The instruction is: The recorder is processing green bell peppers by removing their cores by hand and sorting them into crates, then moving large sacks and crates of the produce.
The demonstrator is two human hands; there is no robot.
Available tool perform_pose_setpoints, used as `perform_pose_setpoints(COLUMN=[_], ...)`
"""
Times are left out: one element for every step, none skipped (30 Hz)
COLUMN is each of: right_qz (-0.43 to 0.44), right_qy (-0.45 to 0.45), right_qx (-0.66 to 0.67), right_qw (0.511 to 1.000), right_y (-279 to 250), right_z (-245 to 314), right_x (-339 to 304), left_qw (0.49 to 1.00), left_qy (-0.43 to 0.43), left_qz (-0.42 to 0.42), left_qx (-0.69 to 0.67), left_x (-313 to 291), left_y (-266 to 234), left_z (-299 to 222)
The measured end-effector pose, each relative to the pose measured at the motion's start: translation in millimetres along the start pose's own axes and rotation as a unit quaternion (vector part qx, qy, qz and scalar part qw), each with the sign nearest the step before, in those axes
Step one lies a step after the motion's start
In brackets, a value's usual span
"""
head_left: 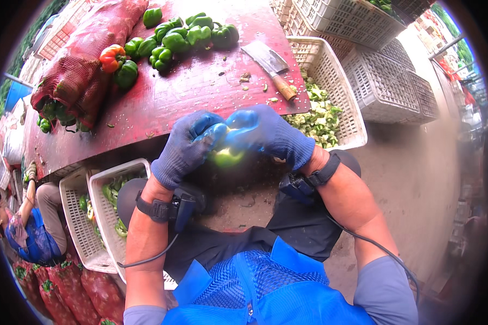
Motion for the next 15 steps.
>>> perform_pose_setpoints(right_qz=[-0.003,-0.001,0.000,0.001,0.001,-0.006,-0.013,-0.012,-0.018,-0.023,-0.023,-0.027,-0.032,-0.031,-0.029], right_qy=[-0.002,-0.002,-0.011,-0.020,-0.019,-0.015,-0.011,-0.011,-0.005,0.002,0.002,0.006,0.011,0.011,0.004], right_qx=[0.020,0.020,0.018,0.017,0.017,0.030,0.043,0.043,0.040,0.037,0.038,0.045,0.053,0.053,0.084], right_qw=[1.000,1.000,1.000,1.000,1.000,0.999,0.999,0.999,0.999,0.999,0.999,0.999,0.998,0.998,0.996], right_y=[0.9,-0.3,-2.9,-4.2,-4.0,-2.9,-2.3,-2.3,-3.2,-3.7,-2.8,-1.8,-1.2,0.2,1.7], right_z=[1.8,-2.2,-6.6,-9.1,-11.0,-11.4,-12.2,-13.3,-14.7,-15.7,-15.5,-14.9,-14.2,-11.5,-6.8], right_x=[-1.6,0.8,4.0,5.8,6.6,8.4,9.8,11.5,13.5,14.8,15.2,15.6,15.3,13.2,9.7], left_qw=[1.000,0.998,0.994,0.994,0.987,0.979,0.979,0.973,0.967,0.967,0.966,0.964,0.964,0.961,0.958], left_qy=[-0.001,0.042,0.088,0.088,0.114,0.139,0.138,0.147,0.155,0.155,0.155,0.154,0.153,0.154,0.155], left_qz=[-0.001,-0.017,-0.031,-0.030,-0.035,-0.040,-0.040,-0.045,-0.050,-0.050,-0.058,-0.065,-0.065,-0.071,-0.077], left_qx=[0.000,0.032,0.063,0.062,0.104,0.146,0.146,0.171,0.195,0.195,0.201,0.207,0.208,0.218,0.229], left_x=[-0.4,0.1,0.7,0.3,-0.8,-1.7,-1.7,-1.7,-1.6,-1.5,-1.4,-1.6,-1.3,-0.9,-0.9], left_y=[1.7,2.2,2.3,2.3,1.9,1.4,1.4,1.7,1.9,2.3,2.3,2.0,2.4,2.5,2.4], left_z=[1.1,-0.1,-3.0,-3.4,-6.2,-8.5,-8.6,-9.8,-11.2,-11.3,-11.4,-11.6,-11.5,-11.4,-11.8])
Point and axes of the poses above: each hand's wrist, its own x-axis towards the middle knuckle, its own y-axis out of the palm, z = x × y, the point moved 4 cm from there along x, towards the middle knuckle, and after that the axes turned 8 degrees about y, right-handed, at the moved point
